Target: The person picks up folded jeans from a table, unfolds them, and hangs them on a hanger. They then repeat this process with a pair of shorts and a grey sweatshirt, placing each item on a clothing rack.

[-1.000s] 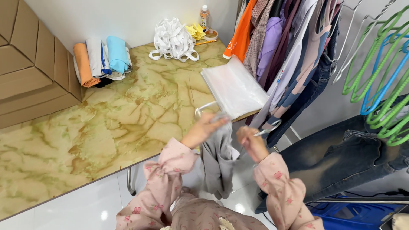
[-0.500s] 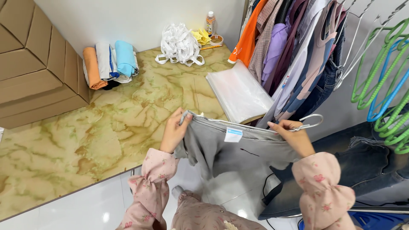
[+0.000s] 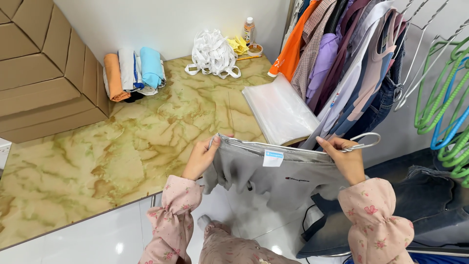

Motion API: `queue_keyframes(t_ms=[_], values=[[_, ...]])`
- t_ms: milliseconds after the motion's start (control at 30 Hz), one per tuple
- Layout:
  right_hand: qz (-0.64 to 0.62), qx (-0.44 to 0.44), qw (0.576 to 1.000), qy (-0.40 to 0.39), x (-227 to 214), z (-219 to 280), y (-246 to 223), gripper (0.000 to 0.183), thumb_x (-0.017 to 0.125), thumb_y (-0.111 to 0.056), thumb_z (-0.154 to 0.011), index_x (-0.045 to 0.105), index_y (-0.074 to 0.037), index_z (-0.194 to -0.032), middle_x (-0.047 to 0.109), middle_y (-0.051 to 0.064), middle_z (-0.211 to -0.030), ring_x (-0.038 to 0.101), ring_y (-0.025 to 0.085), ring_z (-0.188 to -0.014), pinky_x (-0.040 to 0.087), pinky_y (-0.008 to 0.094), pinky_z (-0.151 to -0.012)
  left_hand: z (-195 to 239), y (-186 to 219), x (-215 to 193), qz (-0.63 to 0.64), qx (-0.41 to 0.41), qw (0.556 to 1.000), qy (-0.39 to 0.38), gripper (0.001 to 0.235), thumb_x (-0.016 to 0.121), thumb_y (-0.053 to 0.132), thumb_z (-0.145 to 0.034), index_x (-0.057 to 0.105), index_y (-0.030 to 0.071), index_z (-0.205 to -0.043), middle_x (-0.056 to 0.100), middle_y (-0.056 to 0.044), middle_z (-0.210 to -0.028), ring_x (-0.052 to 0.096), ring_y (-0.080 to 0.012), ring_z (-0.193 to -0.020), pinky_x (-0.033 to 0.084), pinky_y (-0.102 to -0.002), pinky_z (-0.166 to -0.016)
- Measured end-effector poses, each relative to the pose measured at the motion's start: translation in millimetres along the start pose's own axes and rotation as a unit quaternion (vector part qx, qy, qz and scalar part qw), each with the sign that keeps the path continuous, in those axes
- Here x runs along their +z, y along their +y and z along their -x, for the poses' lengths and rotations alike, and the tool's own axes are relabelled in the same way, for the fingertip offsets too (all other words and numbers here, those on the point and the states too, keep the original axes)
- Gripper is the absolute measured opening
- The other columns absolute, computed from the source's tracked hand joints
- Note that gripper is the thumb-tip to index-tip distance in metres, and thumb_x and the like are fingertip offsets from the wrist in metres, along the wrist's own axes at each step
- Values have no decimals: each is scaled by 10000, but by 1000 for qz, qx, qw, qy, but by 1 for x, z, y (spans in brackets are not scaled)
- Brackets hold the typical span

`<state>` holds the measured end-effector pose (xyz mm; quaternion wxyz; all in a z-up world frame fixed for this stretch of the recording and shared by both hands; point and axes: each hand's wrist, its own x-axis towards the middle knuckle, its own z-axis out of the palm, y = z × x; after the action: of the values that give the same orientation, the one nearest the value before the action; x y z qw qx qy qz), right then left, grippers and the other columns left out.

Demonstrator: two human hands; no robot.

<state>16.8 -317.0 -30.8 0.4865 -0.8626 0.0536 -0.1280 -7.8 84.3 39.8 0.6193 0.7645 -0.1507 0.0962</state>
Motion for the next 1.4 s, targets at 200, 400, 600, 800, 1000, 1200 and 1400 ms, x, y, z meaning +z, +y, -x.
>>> queue_keyframes(t_ms=[200, 400, 600, 800, 1000, 1200, 1400], values=[[11, 19, 1000, 14, 1, 12, 9, 398, 785, -344, -902, 693, -120, -587, 465, -5, -430, 360, 64, -478, 268, 206, -481, 1, 29, 6, 10, -49, 999, -4, 633, 485, 406, -1095, 342, 175, -523, 360, 48, -545, 350, -103, -564, 349, -260, -538], [33, 25, 998, 49, 2, 25, 1, 426, 733, -348, -972, 684, -119, -616, 514, 24, -465, 406, 109, -490, 288, 235, -515, 1, 16, 13, 6, -95, 995, -36, 588, 492, 441, -1085, 404, 172, -570, 385, 69, -556, 367, -94, -591, 355, -261, -559], [49, 34, 989, -134, 6, 34, -28, 379, 758, -233, -855, 628, -14, -575, 630, 133, -504, 482, 207, -559, 381, 327, -574, 1, -22, 28, -8, -88, 989, -123, 474, 543, 348, -1071, 627, 69, -697, 625, 21, -692, 526, -134, -771, 518, -340, -743], [21, 4, 977, -211, 24, 28, -49, 336, 711, -273, -922, 663, -67, -660, 543, 39, -483, 487, 137, -512, 397, 274, -525, -3, -68, 42, -235, -12, 942, -240, 427, 558, 413, -1013, 703, 37, -872, 750, -165, -922, 697, -448, -900, 533, -512, -792], [-94, 23, 967, -235, 23, 29, -97, 135, 734, -150, -908, 701, -63, -809, 592, 65, -467, 462, 110, -488, 359, 225, -489, 0, -45, 54, -193, -25, 941, -278, 418, 587, 410, -986, 718, 15, -939, 739, -215, -918, 689, -469, -912, 524, -529, -792], [-159, 26, 948, -274, 27, 29, -78, 105, 740, -73, -874, 698, -49, -968, 725, 148, -591, 532, 108, -488, 412, 217, -507, 0, -60, 62, -293, 15, 926, -236, 399, 634, 502, -948, 686, 125, -830, 700, -93, -791, 710, -364, -832, 543, -461, -704], [-139, -41, 942, -304, 18, 34, -66, 327, 802, -40, -820, 698, -39, -1130, 819, 124, -939, 706, 138, -846, 529, 282, -781, -7, -55, 43, -313, 9, 925, -217, 369, 674, 519, -900, 700, 187, -742, 702, -72, -713, 706, -368, -795, 538, -453, -670]])
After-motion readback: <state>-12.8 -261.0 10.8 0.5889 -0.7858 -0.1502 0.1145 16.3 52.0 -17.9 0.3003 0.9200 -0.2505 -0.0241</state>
